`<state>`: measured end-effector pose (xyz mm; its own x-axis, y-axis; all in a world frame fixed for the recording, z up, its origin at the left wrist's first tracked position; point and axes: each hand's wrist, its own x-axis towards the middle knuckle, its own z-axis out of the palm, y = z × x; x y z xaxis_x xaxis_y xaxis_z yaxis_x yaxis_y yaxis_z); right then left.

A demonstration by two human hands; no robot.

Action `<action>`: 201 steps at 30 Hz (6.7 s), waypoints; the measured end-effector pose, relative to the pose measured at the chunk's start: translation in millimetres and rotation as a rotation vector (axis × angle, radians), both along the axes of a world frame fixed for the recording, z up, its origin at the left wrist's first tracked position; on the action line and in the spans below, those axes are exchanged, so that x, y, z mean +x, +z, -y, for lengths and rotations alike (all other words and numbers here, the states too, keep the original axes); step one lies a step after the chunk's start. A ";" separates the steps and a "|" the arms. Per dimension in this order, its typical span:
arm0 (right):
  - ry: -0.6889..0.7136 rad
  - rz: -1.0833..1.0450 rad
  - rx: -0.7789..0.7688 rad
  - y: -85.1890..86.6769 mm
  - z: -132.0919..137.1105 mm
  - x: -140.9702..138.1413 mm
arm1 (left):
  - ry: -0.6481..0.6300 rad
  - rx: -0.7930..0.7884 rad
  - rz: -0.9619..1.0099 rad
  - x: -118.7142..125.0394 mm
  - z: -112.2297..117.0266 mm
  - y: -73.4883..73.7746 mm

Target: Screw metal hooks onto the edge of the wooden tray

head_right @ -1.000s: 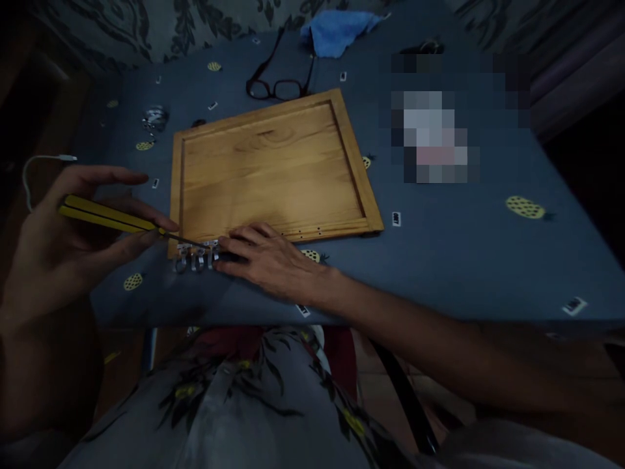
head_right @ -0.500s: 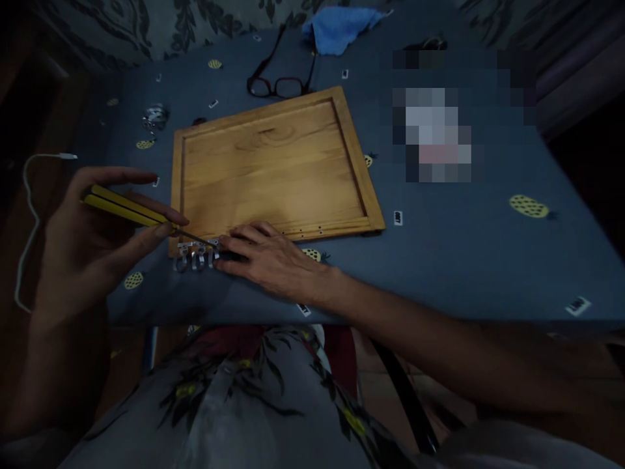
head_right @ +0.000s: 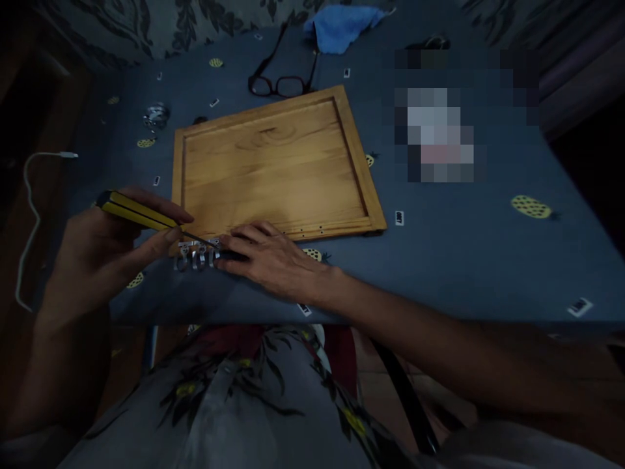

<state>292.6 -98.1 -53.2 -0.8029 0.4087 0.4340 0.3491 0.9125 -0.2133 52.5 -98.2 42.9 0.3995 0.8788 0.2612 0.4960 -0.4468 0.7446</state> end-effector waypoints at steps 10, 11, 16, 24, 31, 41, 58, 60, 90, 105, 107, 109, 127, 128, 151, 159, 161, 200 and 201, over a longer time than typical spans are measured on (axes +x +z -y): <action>-0.012 0.010 0.009 -0.6 0.2 -1.2 | 0.032 0.027 0.040 -1.3 1.2 1.2; -0.015 -0.001 0.021 -0.6 0.3 -1.3 | 0.032 0.009 0.044 -1.2 2.5 2.5; -0.011 -0.018 0.035 0.3 0.4 -0.4 | -0.001 0.000 0.020 1.0 4.9 2.7; 0.008 -0.014 0.024 -1.6 -0.5 -0.5 | 0.057 0.115 0.048 4.9 2.7 -11.3; 0.000 -0.018 0.031 -2.5 -0.7 -0.5 | 0.100 0.037 0.040 1.7 8.1 -2.6; -0.002 0.009 0.016 0.2 -0.2 0.1 | -0.028 -0.026 0.014 -4.0 6.3 6.8; 0.002 0.003 0.013 -2.0 -0.2 -0.8 | 0.051 0.063 0.188 5.0 6.0 -1.1; 0.000 0.002 0.010 -1.7 0.2 -0.7 | 0.073 0.053 0.166 5.5 6.1 -2.0; -0.001 0.025 0.026 0.2 -0.5 0.4 | 0.072 0.030 0.011 0.9 11.4 -9.2; -0.002 0.015 0.001 -2.1 -0.6 -0.5 | 0.092 -0.022 0.076 -1.3 7.9 -9.9; 0.003 0.006 0.010 -2.1 -0.6 -0.6 | 0.070 -0.017 0.077 -2.5 7.6 -9.9; 0.003 0.002 0.018 -2.4 -0.8 -0.7 | 0.054 0.008 0.079 -1.8 7.7 -11.0; -0.004 0.031 -0.034 -5.7 -0.3 -0.2 | -0.066 0.007 -0.059 -10.5 6.7 -4.8; -0.003 0.026 -0.036 -6.2 -0.3 -0.3 | -0.053 0.005 -0.032 -9.2 7.3 -4.1; -0.006 0.094 -0.020 -7.2 1.2 2.2 | -0.053 0.015 -0.397 29.7 -68.2 -39.5; -0.008 0.036 -0.004 -6.4 1.7 1.0 | -0.112 0.182 -0.471 -18.6 12.0 -44.7; -0.002 0.028 -0.001 -5.2 1.7 1.0 | -0.079 0.202 -0.499 -18.6 18.8 -52.8; -0.337 -0.086 -0.097 10.3 -69.7 30.1 | 0.039 0.132 -0.296 -8.5 21.7 -81.9; -0.352 -0.160 -0.114 16.7 -67.3 30.5 | 0.038 0.135 -0.299 -8.5 21.3 -82.2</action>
